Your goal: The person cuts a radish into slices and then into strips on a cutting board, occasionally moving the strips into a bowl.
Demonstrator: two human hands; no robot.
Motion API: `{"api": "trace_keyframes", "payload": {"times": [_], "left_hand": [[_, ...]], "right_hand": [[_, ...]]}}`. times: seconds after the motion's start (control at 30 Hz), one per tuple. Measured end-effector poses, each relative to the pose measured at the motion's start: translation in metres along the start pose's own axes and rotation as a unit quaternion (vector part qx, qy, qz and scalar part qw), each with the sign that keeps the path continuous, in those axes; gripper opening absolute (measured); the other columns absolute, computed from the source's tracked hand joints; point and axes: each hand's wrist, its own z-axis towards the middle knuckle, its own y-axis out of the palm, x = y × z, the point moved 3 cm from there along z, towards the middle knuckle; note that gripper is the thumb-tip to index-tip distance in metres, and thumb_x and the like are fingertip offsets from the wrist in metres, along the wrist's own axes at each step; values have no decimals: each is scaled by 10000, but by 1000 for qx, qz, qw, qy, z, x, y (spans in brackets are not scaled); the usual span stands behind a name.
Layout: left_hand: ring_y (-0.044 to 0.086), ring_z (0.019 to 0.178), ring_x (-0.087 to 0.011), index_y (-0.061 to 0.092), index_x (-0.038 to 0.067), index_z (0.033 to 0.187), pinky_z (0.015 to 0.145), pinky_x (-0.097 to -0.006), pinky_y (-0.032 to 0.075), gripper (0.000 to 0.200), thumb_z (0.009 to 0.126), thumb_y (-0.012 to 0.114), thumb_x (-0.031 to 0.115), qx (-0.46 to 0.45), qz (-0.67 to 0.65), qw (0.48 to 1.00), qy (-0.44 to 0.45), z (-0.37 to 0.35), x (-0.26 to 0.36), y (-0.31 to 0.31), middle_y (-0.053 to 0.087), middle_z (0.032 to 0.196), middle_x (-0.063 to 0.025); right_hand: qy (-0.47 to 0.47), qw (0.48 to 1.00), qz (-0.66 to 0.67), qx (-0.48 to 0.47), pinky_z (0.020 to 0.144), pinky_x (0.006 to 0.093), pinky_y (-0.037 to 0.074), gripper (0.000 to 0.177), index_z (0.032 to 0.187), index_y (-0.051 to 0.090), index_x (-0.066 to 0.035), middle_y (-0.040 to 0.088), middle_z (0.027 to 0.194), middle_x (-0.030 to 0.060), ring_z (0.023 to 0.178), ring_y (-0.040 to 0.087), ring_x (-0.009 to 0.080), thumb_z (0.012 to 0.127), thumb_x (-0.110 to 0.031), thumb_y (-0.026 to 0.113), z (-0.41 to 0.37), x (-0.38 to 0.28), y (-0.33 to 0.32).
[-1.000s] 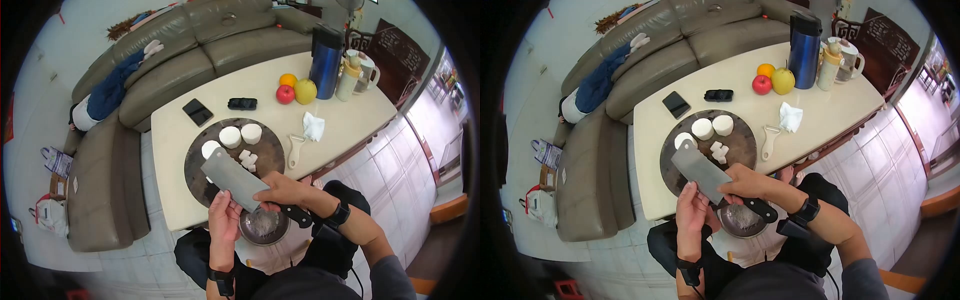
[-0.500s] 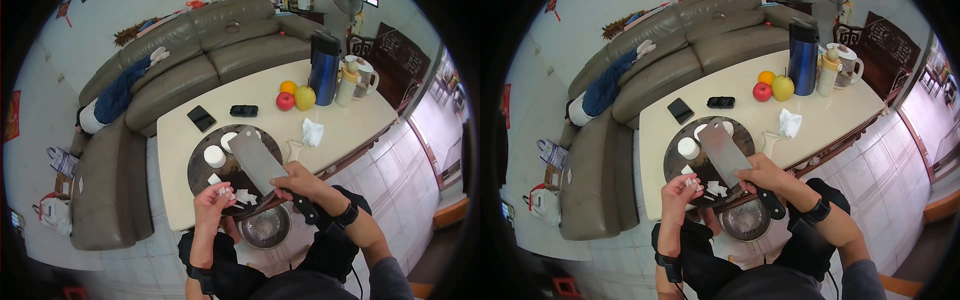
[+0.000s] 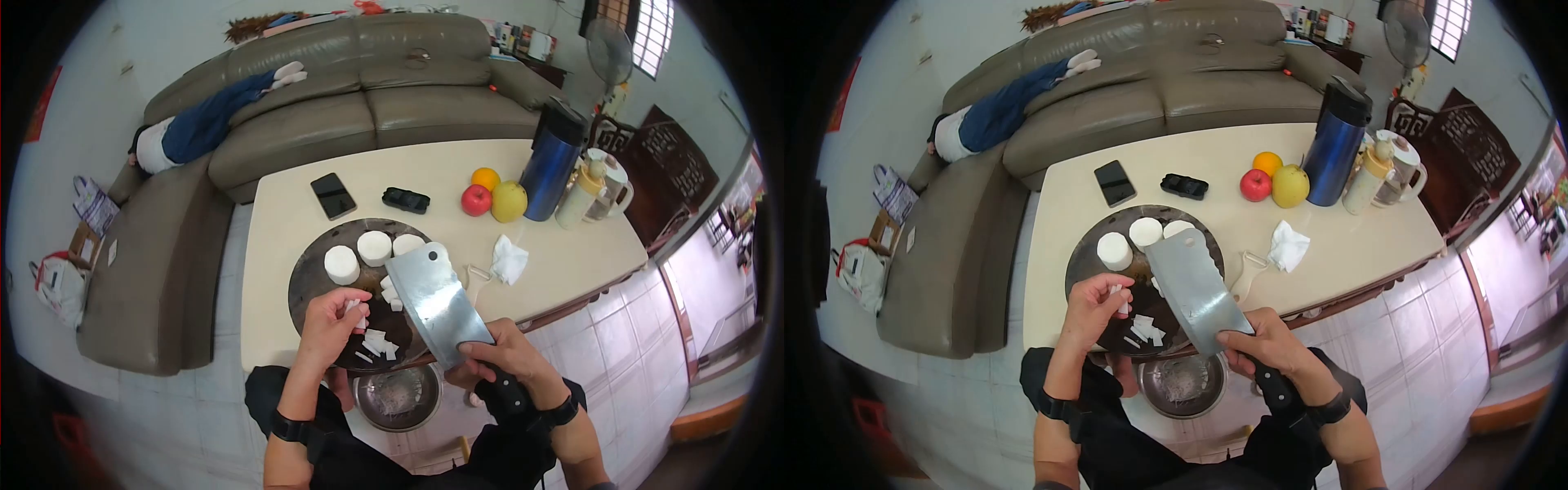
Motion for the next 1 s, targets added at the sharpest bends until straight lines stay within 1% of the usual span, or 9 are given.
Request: {"api": "trace_keyframes", "payload": {"times": [0.17, 0.3, 0.37, 0.4, 0.53, 0.63, 0.83, 0.9, 1.0], "left_hand": [[637, 746, -88, 684, -11, 1041, 665, -247, 514, 177, 869, 660, 20, -56, 158, 986, 3, -2, -3, -1, 693, 811, -51], [672, 754, -139, 696, 2, 1011, 687, -286, 523, 172, 840, 674, 16, -38, 287, 957, 21, -4, -7, 1, 706, 803, -95], [694, 766, -212, 696, 11, 1001, 707, -313, 525, 174, 830, 670, 24, -8, 350, 936, 32, -6, -10, 0, 704, 817, -139], [700, 801, -293, 695, 7, 1008, 732, -340, 531, 174, 842, 647, 29, -5, 370, 929, 17, -7, -8, -1, 705, 856, -174], [676, 829, -376, 701, 20, 1030, 736, -390, 529, 179, 877, 607, 29, 29, 355, 933, 55, -17, -5, -9, 694, 878, -203], [664, 811, -392, 702, 28, 1038, 717, -410, 523, 193, 871, 605, 13, 61, 371, 921, 101, -25, -8, -17, 684, 863, -213], [659, 789, -387, 700, 27, 1038, 693, -415, 521, 206, 853, 618, -8, 132, 339, 925, 108, -34, -5, -33, 677, 860, -226], [684, 770, -339, 694, 7, 1032, 678, -370, 528, 188, 856, 629, -5, 132, 353, 918, 120, -35, -3, -40, 686, 850, -210], [699, 744, -253, 692, -5, 1021, 661, -317, 530, 173, 854, 648, -5, 164, 265, 941, 131, -39, -5, -46, 699, 811, -156]], "right_hand": [[-1, 999, 30, 28, 434, 243, 399, 269, 672, 600, -7, 545, 538, 23, 417, 471, 70, 911, -122, 644, 2, -5, -1], [-17, 997, 47, 57, 425, 237, 391, 262, 680, 605, -2, 550, 551, 24, 419, 478, 73, 908, -125, 649, 6, -19, 5], [-14, 997, 53, 54, 422, 234, 386, 255, 689, 609, 2, 555, 557, 27, 421, 482, 75, 908, -125, 649, 7, -25, 9], [-8, 997, 58, 51, 419, 231, 380, 249, 699, 613, 6, 560, 563, 30, 423, 486, 76, 907, -125, 649, 8, -28, 11], [-16, 998, 56, 29, 415, 226, 374, 226, 726, 624, 10, 576, 582, 39, 427, 496, 78, 906, -124, 652, 22, -42, 29], [-11, 999, 27, 14, 415, 226, 372, 210, 745, 631, 6, 590, 603, 43, 430, 502, 81, 905, -127, 655, 40, -45, 44], [-1, 999, -16, -34, 414, 222, 381, 185, 794, 638, 9, 606, 633, 48, 441, 518, 81, 925, -121, 638, 66, -52, 69], [-3, 998, -33, -45, 412, 221, 387, 181, 805, 637, 11, 609, 633, 46, 449, 524, 79, 932, -116, 631, 76, -52, 65], [-7, 999, -41, -27, 406, 223, 385, 209, 772, 637, 8, 606, 623, 40, 448, 523, 72, 927, -132, 640, 90, -55, 58]]}}
